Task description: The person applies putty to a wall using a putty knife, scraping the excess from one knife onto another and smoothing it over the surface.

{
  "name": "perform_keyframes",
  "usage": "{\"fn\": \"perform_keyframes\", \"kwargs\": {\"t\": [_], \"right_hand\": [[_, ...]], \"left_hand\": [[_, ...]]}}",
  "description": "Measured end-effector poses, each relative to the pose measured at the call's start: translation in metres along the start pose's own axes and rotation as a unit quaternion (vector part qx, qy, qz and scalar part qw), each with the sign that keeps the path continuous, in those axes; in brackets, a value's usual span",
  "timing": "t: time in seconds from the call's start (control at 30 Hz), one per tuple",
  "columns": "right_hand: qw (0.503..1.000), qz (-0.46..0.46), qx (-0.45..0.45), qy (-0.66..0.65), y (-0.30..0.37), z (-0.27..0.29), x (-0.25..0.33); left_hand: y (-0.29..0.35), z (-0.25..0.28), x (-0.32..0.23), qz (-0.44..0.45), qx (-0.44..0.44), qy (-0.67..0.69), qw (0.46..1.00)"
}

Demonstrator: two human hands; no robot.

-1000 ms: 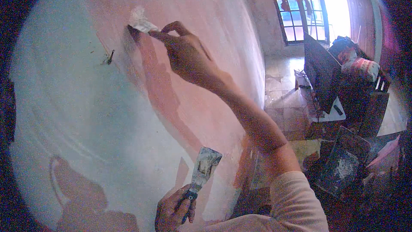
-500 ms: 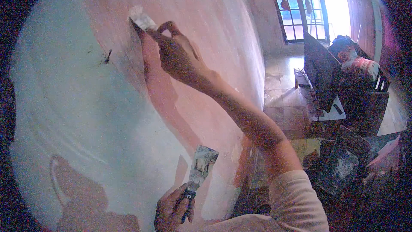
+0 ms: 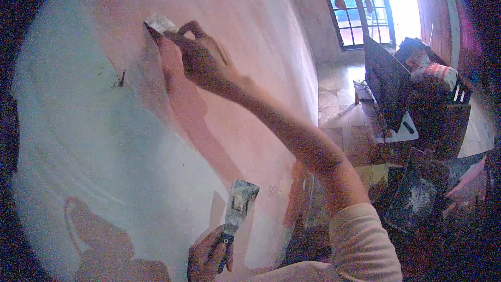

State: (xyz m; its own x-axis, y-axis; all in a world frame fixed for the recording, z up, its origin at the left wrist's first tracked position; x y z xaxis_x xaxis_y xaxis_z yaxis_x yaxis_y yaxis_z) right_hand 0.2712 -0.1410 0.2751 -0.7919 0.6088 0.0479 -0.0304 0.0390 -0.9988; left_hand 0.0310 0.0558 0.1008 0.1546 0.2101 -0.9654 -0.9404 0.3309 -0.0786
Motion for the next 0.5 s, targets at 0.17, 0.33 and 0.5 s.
{"fn": "perform_keyframes", "kwargs": {"t": [0.17,0.33,0.5], "right_hand": [[0.999,0.004,0.021,-0.023,0.027,0.017,0.023],[0.999,-0.010,0.028,0.046,0.014,0.044,0.001],[0.993,0.010,0.077,0.091,-0.031,0.051,-0.013]], "left_hand": [[0.000,-0.001,-0.002,0.048,-0.004,0.075,0.996],[0.000,0.004,0.014,0.022,-0.005,0.073,0.997],[-0.001,0.004,0.009,0.017,-0.010,0.026,0.999]]}}
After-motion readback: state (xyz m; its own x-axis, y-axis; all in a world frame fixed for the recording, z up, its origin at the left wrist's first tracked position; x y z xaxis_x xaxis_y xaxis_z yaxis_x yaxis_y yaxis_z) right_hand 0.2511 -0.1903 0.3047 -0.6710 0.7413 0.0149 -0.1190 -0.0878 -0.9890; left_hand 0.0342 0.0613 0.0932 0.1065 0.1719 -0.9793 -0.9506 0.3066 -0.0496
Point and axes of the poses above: each hand's wrist, its own y-axis away from the middle knuckle, its own z-axis out of the back of the hand, x = y × z, the point moved 2 cm from there along -y, towards the middle knuckle, and after that the axes turned 8 degrees about y, right-handed, at the moved point
